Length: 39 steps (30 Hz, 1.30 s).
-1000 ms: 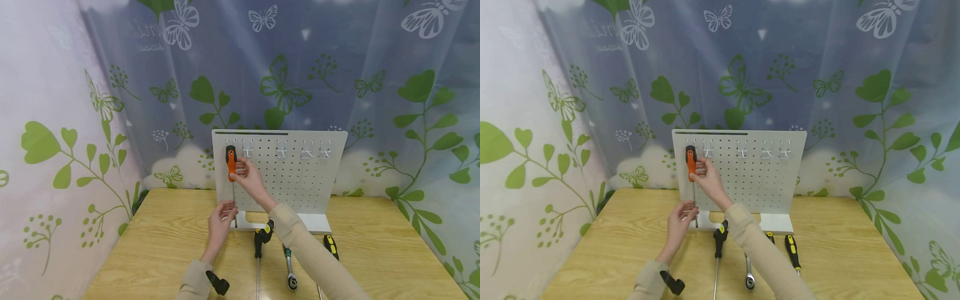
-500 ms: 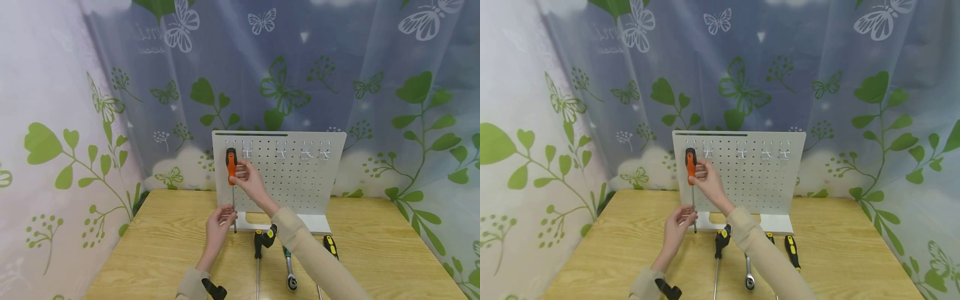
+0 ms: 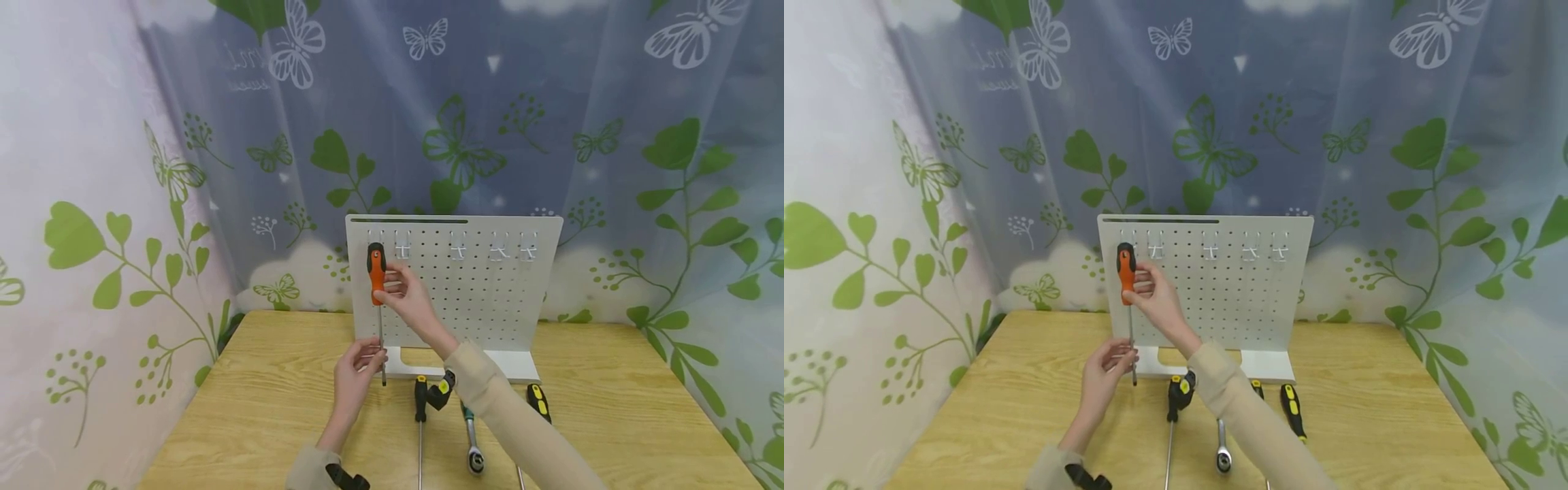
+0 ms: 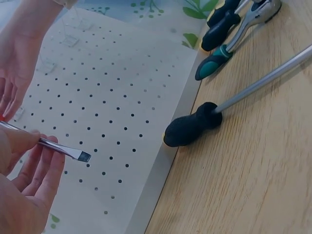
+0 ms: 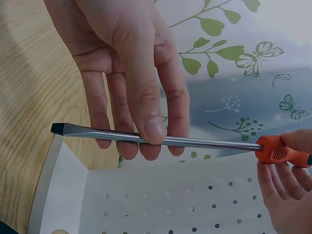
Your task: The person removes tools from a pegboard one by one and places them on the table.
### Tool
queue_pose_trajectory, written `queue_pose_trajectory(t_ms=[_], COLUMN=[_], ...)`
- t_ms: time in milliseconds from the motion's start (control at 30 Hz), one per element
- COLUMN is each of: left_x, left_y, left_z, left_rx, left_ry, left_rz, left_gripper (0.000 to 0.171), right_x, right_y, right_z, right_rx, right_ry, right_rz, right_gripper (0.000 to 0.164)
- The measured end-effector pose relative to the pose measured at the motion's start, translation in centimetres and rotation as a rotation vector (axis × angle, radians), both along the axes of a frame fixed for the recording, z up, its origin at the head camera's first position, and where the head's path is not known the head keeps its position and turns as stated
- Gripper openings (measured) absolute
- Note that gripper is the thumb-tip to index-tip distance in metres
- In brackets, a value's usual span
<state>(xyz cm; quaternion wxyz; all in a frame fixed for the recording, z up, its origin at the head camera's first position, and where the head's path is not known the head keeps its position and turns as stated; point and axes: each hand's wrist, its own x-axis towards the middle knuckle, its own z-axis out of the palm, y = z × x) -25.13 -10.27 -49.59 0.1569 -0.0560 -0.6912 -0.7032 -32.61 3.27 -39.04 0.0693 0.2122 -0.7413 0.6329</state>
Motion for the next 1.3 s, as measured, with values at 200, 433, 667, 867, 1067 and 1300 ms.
queue_pose_trajectory(t_ms=[200,433,667,867,1067,1300], left_x=[0.9,2.1,3.5,4.5,5.7,6.7], left_y=[0.1,0.4,0.3,0.1,-0.2,-0.6], left_z=[0.1,-0.1,-0.3,-0.7,-1.4,-2.2], left_rx=[-0.007,0.019,0.032,0.041,0.052,0.036], left_ry=[-0.038,-0.089,-0.131,-0.159,-0.19,-0.216], left_rz=[-0.017,-0.037,-0.064,-0.089,-0.113,-0.156], left_gripper=[0.024,0.025,0.026,0.028,0.032,0.036], right_x=[0.7,1.6,2.2,2.8,3.4,4.0], right_y=[0.2,0.4,0.5,0.6,0.6,0.8], right_z=[0.1,0.0,-0.6,-1.5,-2.6,-4.1], right_rx=[-0.017,-0.019,-0.025,-0.012,-0.009,-0.006], right_ry=[-0.022,-0.031,-0.099,-0.111,-0.149,-0.2], right_rz=[0.019,0.037,0.056,0.057,0.076,0.09], right_gripper=[0.058,0.058,0.061,0.062,0.064,0.068])
